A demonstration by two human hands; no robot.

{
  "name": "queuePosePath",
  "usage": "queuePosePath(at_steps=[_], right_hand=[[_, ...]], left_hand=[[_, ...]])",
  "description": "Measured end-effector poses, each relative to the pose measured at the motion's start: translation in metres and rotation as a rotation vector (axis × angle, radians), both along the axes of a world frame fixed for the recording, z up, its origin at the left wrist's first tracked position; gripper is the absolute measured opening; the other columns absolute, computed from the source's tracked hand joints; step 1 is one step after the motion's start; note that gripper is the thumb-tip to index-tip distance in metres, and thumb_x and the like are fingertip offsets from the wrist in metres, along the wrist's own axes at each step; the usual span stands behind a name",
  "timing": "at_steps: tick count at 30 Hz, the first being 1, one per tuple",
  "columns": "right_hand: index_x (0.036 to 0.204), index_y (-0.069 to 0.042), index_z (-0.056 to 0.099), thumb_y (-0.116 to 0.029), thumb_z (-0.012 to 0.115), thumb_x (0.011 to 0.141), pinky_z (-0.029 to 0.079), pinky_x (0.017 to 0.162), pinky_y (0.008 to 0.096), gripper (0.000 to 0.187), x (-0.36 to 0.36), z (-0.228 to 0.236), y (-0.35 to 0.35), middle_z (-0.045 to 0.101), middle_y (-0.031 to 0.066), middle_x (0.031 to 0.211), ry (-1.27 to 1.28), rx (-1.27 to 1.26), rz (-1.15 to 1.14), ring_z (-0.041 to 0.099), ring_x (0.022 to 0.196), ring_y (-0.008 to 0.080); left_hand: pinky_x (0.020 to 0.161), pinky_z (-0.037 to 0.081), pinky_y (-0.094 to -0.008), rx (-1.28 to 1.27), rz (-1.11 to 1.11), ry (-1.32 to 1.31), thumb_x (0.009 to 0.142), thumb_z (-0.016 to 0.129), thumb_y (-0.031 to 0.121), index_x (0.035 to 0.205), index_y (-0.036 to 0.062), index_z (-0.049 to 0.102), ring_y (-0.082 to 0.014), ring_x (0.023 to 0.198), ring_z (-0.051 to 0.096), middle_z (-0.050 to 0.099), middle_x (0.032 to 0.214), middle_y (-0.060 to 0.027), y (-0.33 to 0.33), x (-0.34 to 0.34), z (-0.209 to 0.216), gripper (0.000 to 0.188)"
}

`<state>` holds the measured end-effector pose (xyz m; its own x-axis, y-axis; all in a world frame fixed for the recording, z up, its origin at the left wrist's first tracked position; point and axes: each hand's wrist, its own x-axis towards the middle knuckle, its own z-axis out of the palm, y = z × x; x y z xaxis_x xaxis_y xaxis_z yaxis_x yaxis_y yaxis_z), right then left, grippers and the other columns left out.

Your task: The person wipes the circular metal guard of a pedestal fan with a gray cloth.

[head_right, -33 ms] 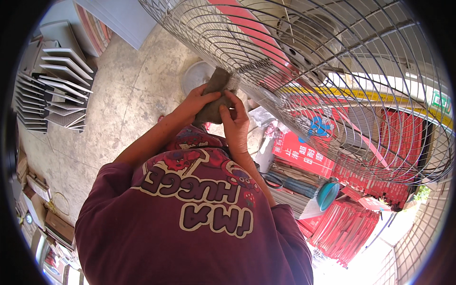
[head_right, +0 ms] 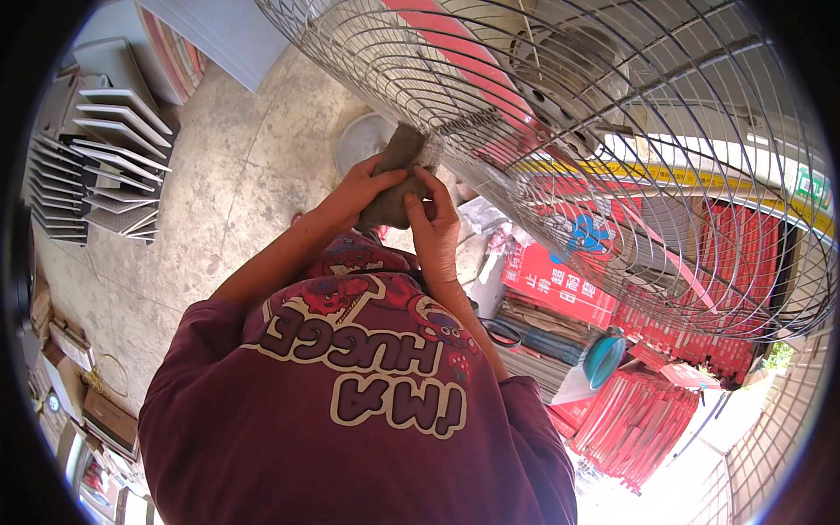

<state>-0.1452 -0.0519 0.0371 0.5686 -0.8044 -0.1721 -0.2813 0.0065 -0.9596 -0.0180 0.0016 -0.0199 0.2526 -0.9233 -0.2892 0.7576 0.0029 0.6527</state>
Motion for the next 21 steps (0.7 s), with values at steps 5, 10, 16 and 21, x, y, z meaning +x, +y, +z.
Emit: queuePosePath(at_steps=[5, 10, 16, 21], right_hand=[[0.121, -0.006, 0.053, -0.002, 0.057, 0.085, 0.047, 0.062, 0.0187, 0.037, 0.004, 0.014, 0.005, 0.058, 0.0021, 0.090, -0.009, -0.085, 0.028, 0.054, 0.072, 0.0059], [0.121, -0.006, 0.053, -0.001, 0.057, 0.084, 0.049, 0.065, 0.0207, 0.037, 0.011, 0.019, 0.003, 0.055, 0.0035, 0.106, 0.014, -0.153, 0.032, 0.055, 0.077, 0.0070], [0.122, -0.007, 0.053, -0.005, 0.057, 0.085, 0.046, 0.062, 0.0193, 0.037, 0.013, 0.020, 0.007, 0.059, 0.0017, 0.084, 0.021, -0.090, 0.010, 0.053, 0.068, 0.0057], [0.120, -0.007, 0.054, -0.004, 0.058, 0.084, 0.046, 0.061, 0.0197, 0.037, 0.017, 0.019, 0.006, 0.059, 0.0030, 0.086, 0.086, -0.132, 0.020, 0.053, 0.067, 0.0060]], left_hand=[[0.077, 0.050, -0.0261, -0.039, 0.021, -0.081, 0.085, 0.062, 0.017, 0.120, 0.0001, 0.049, -0.0152, 0.092, 0.060, 0.060, 0.106, -0.0083, 0.000, 0.009, 0.012, 0.042], [0.078, 0.049, -0.0254, -0.012, -0.005, -0.037, 0.085, 0.063, 0.018, 0.121, 0.0007, 0.049, -0.0149, 0.093, 0.060, 0.060, 0.107, -0.0078, -0.001, 0.019, 0.026, 0.043], [0.076, 0.050, -0.0263, 0.010, 0.007, -0.037, 0.085, 0.062, 0.019, 0.121, 0.0010, 0.049, -0.0153, 0.091, 0.061, 0.060, 0.106, -0.0084, 0.003, 0.018, 0.022, 0.042], [0.075, 0.051, -0.0265, -0.007, 0.033, -0.050, 0.086, 0.061, 0.019, 0.120, 0.0003, 0.050, -0.0155, 0.089, 0.061, 0.061, 0.104, -0.0086, 0.006, 0.021, 0.022, 0.041]])
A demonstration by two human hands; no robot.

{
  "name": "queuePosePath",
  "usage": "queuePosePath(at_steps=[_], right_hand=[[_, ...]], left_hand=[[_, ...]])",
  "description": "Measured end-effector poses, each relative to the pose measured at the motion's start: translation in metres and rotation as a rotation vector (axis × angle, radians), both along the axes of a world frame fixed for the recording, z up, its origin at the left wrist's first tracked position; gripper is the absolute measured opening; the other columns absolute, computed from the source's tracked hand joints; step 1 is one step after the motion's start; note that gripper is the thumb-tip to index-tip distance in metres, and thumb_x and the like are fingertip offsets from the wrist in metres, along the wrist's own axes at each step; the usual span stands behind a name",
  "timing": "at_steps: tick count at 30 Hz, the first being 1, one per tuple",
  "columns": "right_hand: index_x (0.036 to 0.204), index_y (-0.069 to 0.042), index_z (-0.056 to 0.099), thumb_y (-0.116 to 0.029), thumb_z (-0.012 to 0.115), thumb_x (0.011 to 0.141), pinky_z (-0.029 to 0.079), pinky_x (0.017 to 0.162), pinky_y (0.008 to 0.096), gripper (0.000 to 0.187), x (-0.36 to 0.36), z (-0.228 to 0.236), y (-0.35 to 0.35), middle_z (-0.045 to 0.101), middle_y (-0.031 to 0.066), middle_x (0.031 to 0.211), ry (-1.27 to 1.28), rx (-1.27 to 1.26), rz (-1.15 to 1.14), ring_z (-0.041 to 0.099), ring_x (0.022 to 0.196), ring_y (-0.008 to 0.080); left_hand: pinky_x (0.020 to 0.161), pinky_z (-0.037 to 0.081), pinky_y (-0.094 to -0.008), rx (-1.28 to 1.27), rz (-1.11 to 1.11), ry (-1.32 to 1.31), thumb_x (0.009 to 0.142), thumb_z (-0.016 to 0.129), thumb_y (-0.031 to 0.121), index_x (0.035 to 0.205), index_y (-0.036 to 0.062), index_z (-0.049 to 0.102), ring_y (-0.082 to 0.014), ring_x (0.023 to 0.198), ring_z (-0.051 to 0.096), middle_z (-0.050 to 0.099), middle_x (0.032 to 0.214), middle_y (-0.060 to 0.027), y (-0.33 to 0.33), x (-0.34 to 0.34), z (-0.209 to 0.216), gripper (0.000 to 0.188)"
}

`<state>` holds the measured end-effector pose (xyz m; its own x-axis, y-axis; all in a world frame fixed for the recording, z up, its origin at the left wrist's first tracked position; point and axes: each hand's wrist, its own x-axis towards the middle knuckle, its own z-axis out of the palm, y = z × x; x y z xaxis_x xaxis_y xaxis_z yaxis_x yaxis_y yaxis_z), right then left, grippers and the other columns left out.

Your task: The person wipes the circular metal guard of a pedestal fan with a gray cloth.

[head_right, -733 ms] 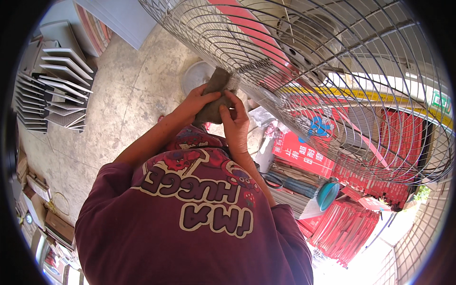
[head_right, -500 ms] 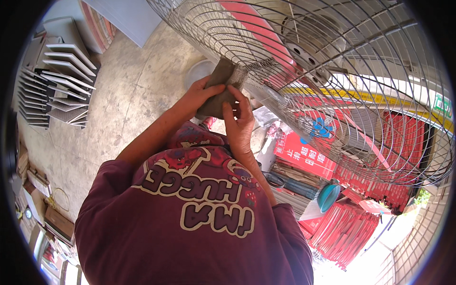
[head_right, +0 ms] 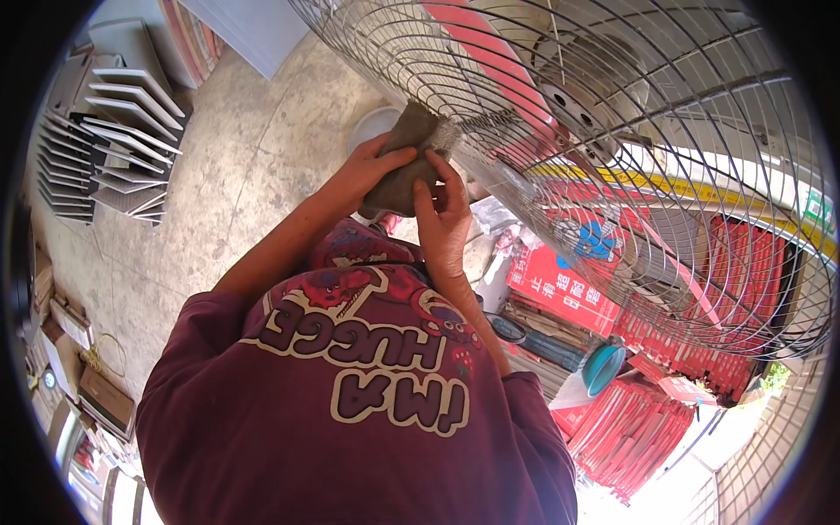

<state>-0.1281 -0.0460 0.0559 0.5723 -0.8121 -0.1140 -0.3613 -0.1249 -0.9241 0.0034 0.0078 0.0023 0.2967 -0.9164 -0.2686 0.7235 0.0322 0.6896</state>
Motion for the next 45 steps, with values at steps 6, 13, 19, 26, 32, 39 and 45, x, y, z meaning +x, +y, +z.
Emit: queuePosePath(at_steps=[6, 13, 19, 26, 32, 39, 45], right_hand=[[0.120, -0.006, 0.054, 0.000, 0.058, 0.083, 0.050, 0.062, 0.0219, 0.038, 0.007, 0.008, 0.001, 0.055, 0.0058, 0.103, -0.046, -0.066, 0.054, 0.055, 0.075, 0.0078], [0.116, -0.007, 0.057, 0.001, 0.060, 0.082, 0.050, 0.063, 0.0220, 0.036, 0.008, 0.011, 0.000, 0.054, 0.0062, 0.100, -0.051, -0.208, 0.094, 0.057, 0.078, 0.0107], [0.113, -0.007, 0.060, 0.002, 0.062, 0.080, 0.049, 0.060, 0.0209, 0.034, 0.009, 0.014, 0.001, 0.052, 0.0058, 0.099, -0.057, -0.359, 0.144, 0.053, 0.075, 0.0093], [0.114, -0.007, 0.059, 0.000, 0.062, 0.081, 0.050, 0.064, 0.0221, 0.034, 0.009, 0.016, 0.004, 0.050, 0.0062, 0.100, -0.023, -0.326, 0.106, 0.054, 0.080, 0.0102], [0.119, -0.007, 0.055, -0.005, 0.062, 0.084, 0.050, 0.069, 0.0230, 0.035, 0.005, 0.007, 0.003, 0.052, 0.0062, 0.102, -0.104, -0.131, 0.078, 0.056, 0.087, 0.0106], [0.126, -0.001, 0.048, -0.003, 0.058, 0.087, 0.045, 0.085, 0.0268, 0.040, 0.005, 0.010, 0.006, 0.054, 0.0111, 0.119, -0.196, 0.113, 0.043, 0.052, 0.104, 0.0154], [0.127, -0.002, 0.047, -0.003, 0.055, 0.087, 0.046, 0.085, 0.0283, 0.040, 0.001, 0.006, 0.004, 0.054, 0.0110, 0.119, -0.249, 0.192, 0.015, 0.052, 0.105, 0.0160]], left_hand=[[0.074, 0.052, -0.0279, 0.005, -0.004, 0.076, 0.087, 0.061, 0.021, 0.118, -0.0007, 0.051, -0.0176, 0.088, 0.063, 0.062, 0.103, -0.0098, 0.000, 0.010, 0.006, 0.039], [0.064, 0.056, -0.0322, -0.017, 0.010, 0.291, 0.083, 0.063, 0.020, 0.113, -0.0019, 0.054, -0.0214, 0.079, 0.065, 0.063, 0.097, -0.0133, -0.002, 0.015, 0.003, 0.039], [0.065, 0.056, -0.0321, -0.028, 0.002, 0.285, 0.084, 0.062, 0.018, 0.115, -0.0015, 0.053, -0.0214, 0.081, 0.065, 0.063, 0.100, -0.0131, 0.001, 0.017, 0.008, 0.038], [0.070, 0.056, -0.0312, -0.043, -0.027, 0.306, 0.086, 0.060, 0.018, 0.117, 0.0007, 0.053, -0.0197, 0.086, 0.065, 0.063, 0.103, -0.0110, -0.002, 0.017, 0.004, 0.036], [0.071, 0.056, -0.0316, -0.046, -0.021, 0.312, 0.086, 0.061, 0.019, 0.116, 0.0023, 0.053, -0.0195, 0.086, 0.065, 0.063, 0.101, -0.0103, -0.001, 0.014, 0.006, 0.035], [0.069, 0.056, -0.0315, -0.017, -0.029, 0.267, 0.084, 0.062, 0.019, 0.115, 0.0023, 0.053, -0.0192, 0.084, 0.064, 0.063, 0.100, -0.0099, 0.002, 0.011, 0.013, 0.036], [0.068, 0.056, -0.0318, -0.009, -0.029, 0.231, 0.084, 0.062, 0.019, 0.116, 0.0014, 0.052, -0.0197, 0.084, 0.064, 0.063, 0.100, -0.0104, 0.002, 0.007, 0.015, 0.037]])
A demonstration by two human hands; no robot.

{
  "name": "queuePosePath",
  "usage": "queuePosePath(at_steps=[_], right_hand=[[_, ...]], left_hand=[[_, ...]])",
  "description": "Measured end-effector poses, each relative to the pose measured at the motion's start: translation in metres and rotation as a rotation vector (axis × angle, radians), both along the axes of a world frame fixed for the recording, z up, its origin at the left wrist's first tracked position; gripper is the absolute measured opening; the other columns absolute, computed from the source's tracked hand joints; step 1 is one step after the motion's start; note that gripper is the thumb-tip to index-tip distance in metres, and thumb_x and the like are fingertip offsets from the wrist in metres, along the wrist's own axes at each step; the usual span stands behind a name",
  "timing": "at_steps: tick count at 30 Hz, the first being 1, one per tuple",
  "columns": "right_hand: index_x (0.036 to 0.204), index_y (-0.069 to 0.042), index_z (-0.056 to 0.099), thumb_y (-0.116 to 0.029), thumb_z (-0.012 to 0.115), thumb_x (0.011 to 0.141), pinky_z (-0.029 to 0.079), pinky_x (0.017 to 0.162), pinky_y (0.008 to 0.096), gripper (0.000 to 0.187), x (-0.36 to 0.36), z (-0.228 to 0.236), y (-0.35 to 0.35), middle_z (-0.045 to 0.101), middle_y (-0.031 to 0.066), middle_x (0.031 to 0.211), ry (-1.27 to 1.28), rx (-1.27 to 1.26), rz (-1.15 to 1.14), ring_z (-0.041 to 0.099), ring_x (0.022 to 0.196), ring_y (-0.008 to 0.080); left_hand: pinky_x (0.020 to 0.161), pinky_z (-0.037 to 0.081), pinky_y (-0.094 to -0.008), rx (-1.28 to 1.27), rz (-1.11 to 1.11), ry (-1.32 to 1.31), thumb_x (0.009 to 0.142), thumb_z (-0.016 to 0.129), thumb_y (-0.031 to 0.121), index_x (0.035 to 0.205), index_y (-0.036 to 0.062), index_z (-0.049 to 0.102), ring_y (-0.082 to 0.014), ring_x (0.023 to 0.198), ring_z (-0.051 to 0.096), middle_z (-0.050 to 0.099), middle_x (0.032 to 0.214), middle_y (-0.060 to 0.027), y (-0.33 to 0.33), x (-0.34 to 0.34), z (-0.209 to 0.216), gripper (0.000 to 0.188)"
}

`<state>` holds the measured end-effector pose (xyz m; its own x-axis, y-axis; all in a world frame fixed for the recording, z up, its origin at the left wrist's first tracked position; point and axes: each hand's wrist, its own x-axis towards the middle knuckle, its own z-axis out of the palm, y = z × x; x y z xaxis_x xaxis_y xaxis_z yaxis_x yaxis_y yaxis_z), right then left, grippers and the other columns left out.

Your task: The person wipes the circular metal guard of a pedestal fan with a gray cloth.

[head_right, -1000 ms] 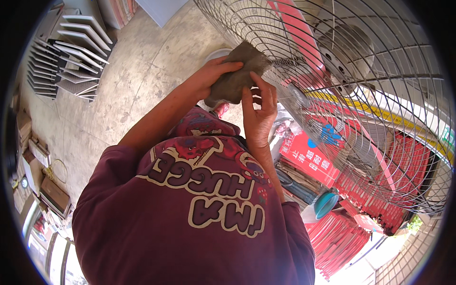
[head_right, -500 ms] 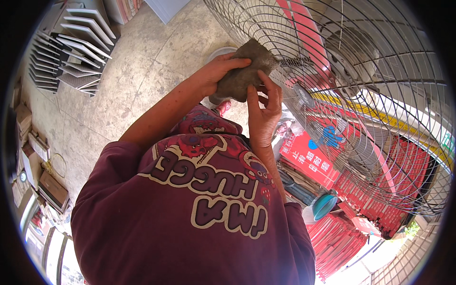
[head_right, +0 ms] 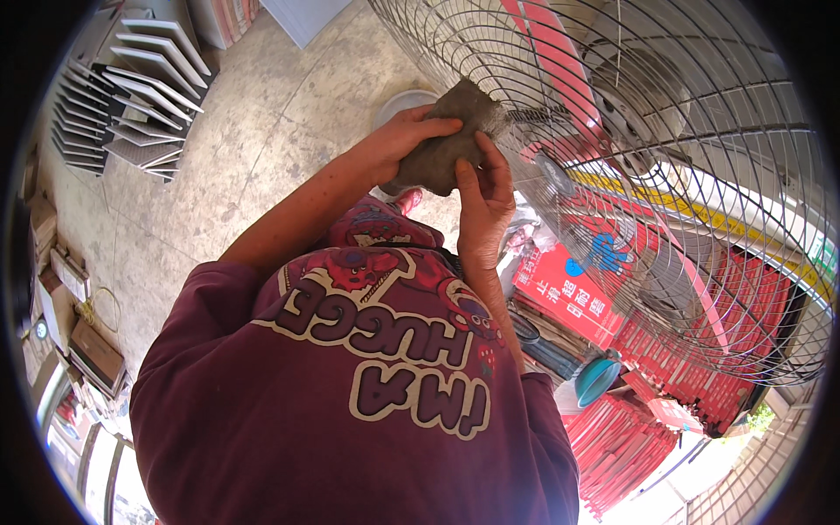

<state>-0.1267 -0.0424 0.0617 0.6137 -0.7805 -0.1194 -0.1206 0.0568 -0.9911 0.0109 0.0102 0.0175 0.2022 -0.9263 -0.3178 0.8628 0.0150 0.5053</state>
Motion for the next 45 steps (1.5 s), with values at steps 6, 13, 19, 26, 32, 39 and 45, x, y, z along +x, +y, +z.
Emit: queuePosePath(at_steps=[6, 13, 19, 26, 32, 39, 45], right_hand=[[0.119, -0.004, 0.052, -0.002, 0.059, 0.085, 0.046, 0.076, 0.0240, 0.035, -0.003, -0.008, -0.003, 0.059, 0.0037, 0.102, 0.041, 0.103, -0.099, 0.054, 0.089, 0.0100], [0.120, -0.002, 0.045, -0.012, 0.058, 0.087, 0.048, 0.081, 0.0321, 0.037, -0.004, -0.007, -0.002, 0.056, 0.0096, 0.110, 0.019, 0.329, -0.176, 0.056, 0.098, 0.0183], [0.121, -0.002, 0.045, -0.016, 0.061, 0.086, 0.050, 0.077, 0.0304, 0.041, -0.001, -0.006, -0.001, 0.058, 0.0079, 0.105, -0.086, 0.467, -0.157, 0.058, 0.093, 0.0171], [0.121, -0.001, 0.046, -0.021, 0.060, 0.088, 0.050, 0.082, 0.0325, 0.041, -0.005, -0.011, -0.005, 0.057, 0.0082, 0.111, -0.157, 0.551, -0.082, 0.058, 0.099, 0.0186], [0.122, -0.002, 0.047, -0.024, 0.055, 0.091, 0.045, 0.091, 0.0360, 0.039, -0.007, -0.015, -0.005, 0.055, 0.0094, 0.118, -0.121, 0.553, -0.052, 0.055, 0.107, 0.0214], [0.115, -0.002, 0.050, -0.019, 0.060, 0.088, 0.049, 0.083, 0.0302, 0.034, -0.006, -0.011, -0.004, 0.057, 0.0069, 0.109, -0.133, 0.567, -0.077, 0.057, 0.098, 0.0171], [0.110, -0.003, 0.051, -0.017, 0.060, 0.087, 0.047, 0.082, 0.0298, 0.028, -0.004, -0.007, 0.001, 0.057, 0.0056, 0.104, -0.041, 0.349, -0.110, 0.057, 0.093, 0.0151]], left_hand=[[0.069, 0.055, -0.0311, 0.026, 0.049, -0.036, 0.085, 0.061, 0.019, 0.116, 0.0004, 0.053, -0.0203, 0.085, 0.064, 0.062, 0.102, -0.0119, 0.003, 0.000, 0.005, 0.037], [0.071, 0.054, -0.0309, 0.057, 0.041, -0.096, 0.084, 0.063, 0.020, 0.115, -0.0017, 0.054, -0.0196, 0.086, 0.063, 0.062, 0.101, -0.0112, 0.001, -0.004, -0.004, 0.038], [0.073, 0.053, -0.0312, 0.024, 0.030, -0.080, 0.083, 0.064, 0.021, 0.116, -0.0009, 0.054, -0.0190, 0.087, 0.063, 0.062, 0.101, -0.0102, 0.002, -0.002, -0.003, 0.040], [0.073, 0.053, -0.0312, 0.039, 0.016, -0.064, 0.084, 0.064, 0.021, 0.116, -0.0012, 0.054, -0.0186, 0.087, 0.063, 0.062, 0.101, -0.0097, 0.003, -0.002, -0.002, 0.040], [0.073, 0.053, -0.0302, 0.051, 0.006, -0.027, 0.083, 0.065, 0.020, 0.115, -0.0008, 0.054, -0.0180, 0.086, 0.063, 0.062, 0.100, -0.0095, 0.001, -0.005, -0.004, 0.040], [0.072, 0.053, -0.0301, 0.100, -0.045, -0.103, 0.083, 0.064, 0.021, 0.116, 0.0001, 0.054, -0.0180, 0.087, 0.063, 0.062, 0.100, -0.0093, 0.000, -0.006, -0.006, 0.040], [0.070, 0.053, -0.0286, 0.057, -0.005, -0.153, 0.081, 0.066, 0.021, 0.115, -0.0016, 0.055, -0.0168, 0.084, 0.063, 0.063, 0.099, -0.0097, 0.002, -0.008, -0.005, 0.042]])
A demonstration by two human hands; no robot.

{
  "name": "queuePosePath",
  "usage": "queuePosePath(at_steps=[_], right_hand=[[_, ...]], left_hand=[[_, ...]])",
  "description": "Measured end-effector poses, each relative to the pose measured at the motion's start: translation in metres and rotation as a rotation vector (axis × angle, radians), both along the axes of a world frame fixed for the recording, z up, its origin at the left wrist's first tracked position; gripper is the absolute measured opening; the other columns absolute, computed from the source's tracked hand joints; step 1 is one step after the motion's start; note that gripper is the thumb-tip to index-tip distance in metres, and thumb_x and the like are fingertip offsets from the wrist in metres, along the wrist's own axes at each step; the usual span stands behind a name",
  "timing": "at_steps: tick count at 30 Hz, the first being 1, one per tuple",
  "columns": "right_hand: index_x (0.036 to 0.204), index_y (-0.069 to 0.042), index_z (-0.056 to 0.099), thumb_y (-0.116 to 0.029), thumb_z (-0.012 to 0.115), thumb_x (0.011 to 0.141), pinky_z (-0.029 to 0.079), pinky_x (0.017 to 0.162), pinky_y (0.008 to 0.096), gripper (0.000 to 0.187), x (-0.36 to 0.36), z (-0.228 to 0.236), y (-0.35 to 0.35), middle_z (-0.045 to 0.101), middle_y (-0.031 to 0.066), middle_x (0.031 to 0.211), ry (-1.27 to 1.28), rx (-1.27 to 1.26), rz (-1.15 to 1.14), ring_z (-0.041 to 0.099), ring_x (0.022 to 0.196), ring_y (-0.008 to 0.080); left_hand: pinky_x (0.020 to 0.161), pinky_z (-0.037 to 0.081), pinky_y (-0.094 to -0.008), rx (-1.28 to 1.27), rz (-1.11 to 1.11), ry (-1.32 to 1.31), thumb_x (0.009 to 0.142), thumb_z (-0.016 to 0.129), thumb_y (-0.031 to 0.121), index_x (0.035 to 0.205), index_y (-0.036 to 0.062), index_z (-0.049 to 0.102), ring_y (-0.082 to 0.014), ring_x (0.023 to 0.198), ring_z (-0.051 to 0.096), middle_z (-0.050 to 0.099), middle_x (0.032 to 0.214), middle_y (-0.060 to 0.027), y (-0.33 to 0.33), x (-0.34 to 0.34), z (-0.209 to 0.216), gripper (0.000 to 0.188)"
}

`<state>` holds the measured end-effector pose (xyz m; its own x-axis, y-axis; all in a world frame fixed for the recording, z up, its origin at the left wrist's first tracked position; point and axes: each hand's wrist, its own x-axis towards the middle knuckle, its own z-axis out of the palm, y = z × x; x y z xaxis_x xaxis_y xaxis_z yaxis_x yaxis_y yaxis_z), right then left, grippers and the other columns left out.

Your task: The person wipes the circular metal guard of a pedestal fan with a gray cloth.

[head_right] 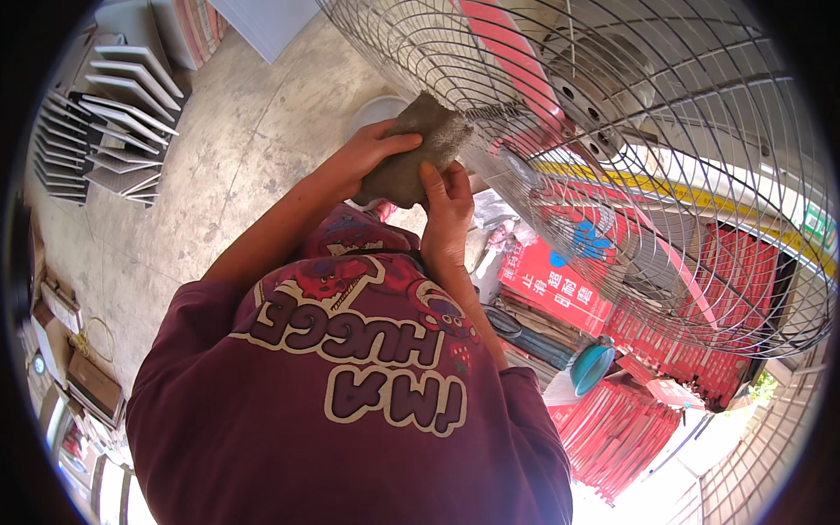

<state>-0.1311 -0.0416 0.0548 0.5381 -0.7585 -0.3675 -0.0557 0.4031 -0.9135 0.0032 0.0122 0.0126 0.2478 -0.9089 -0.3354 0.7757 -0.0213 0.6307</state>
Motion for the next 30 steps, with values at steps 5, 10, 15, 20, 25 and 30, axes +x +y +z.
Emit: queuePosePath(at_steps=[5, 10, 15, 20, 25, 30], right_hand=[[0.108, -0.003, 0.051, -0.016, 0.059, 0.088, 0.046, 0.081, 0.0278, 0.025, 0.001, 0.007, 0.001, 0.057, 0.0048, 0.102, -0.020, -0.130, -0.029, 0.055, 0.092, 0.0128], [0.110, -0.002, 0.052, -0.016, 0.059, 0.088, 0.046, 0.081, 0.0271, 0.027, 0.002, 0.011, -0.005, 0.058, 0.0051, 0.103, -0.082, -0.164, -0.041, 0.055, 0.092, 0.0120], [0.110, -0.002, 0.053, -0.017, 0.059, 0.088, 0.047, 0.080, 0.0266, 0.027, 0.007, 0.014, -0.015, 0.058, 0.0053, 0.102, -0.071, -0.166, -0.031, 0.056, 0.093, 0.0130], [0.108, -0.002, 0.054, -0.015, 0.060, 0.087, 0.048, 0.077, 0.0269, 0.025, 0.014, 0.018, -0.021, 0.059, 0.0057, 0.100, -0.094, -0.110, -0.039, 0.058, 0.090, 0.0138], [0.106, -0.003, 0.054, -0.014, 0.060, 0.087, 0.049, 0.076, 0.0275, 0.022, 0.014, 0.014, -0.023, 0.060, 0.0050, 0.099, -0.095, -0.079, -0.021, 0.059, 0.088, 0.0140], [0.105, -0.003, 0.055, -0.014, 0.059, 0.088, 0.048, 0.074, 0.0264, 0.021, 0.019, 0.009, -0.021, 0.060, 0.0036, 0.098, -0.057, -0.032, 0.018, 0.057, 0.086, 0.0106]], left_hand=[[0.075, 0.050, -0.0262, -0.129, 0.047, -0.130, 0.085, 0.064, 0.020, 0.116, 0.0001, 0.055, -0.0134, 0.088, 0.061, 0.062, 0.102, -0.0070, -0.003, -0.003, 0.004, 0.038], [0.076, 0.049, -0.0246, -0.142, 0.039, -0.376, 0.085, 0.064, 0.020, 0.114, -0.0001, 0.057, -0.0105, 0.087, 0.059, 0.063, 0.100, -0.0055, -0.011, 0.001, 0.014, 0.036], [0.076, 0.049, -0.0244, -0.148, 0.080, -0.170, 0.086, 0.063, 0.021, 0.114, -0.0006, 0.056, -0.0105, 0.088, 0.059, 0.062, 0.099, -0.0057, -0.014, 0.001, 0.018, 0.036], [0.075, 0.048, -0.0240, -0.126, 0.084, -0.140, 0.087, 0.060, 0.023, 0.112, -0.0011, 0.057, -0.0105, 0.085, 0.060, 0.062, 0.099, -0.0059, -0.007, 0.005, 0.014, 0.035], [0.072, 0.048, -0.0227, -0.073, 0.064, -0.168, 0.088, 0.059, 0.025, 0.108, -0.0006, 0.059, -0.0099, 0.083, 0.060, 0.063, 0.095, -0.0047, 0.002, 0.005, 0.004, 0.033], [0.071, 0.047, -0.0222, -0.045, 0.109, -0.183, 0.088, 0.059, 0.026, 0.107, -0.0003, 0.060, -0.0094, 0.081, 0.060, 0.063, 0.094, -0.0043, 0.008, 0.008, -0.003, 0.033]])
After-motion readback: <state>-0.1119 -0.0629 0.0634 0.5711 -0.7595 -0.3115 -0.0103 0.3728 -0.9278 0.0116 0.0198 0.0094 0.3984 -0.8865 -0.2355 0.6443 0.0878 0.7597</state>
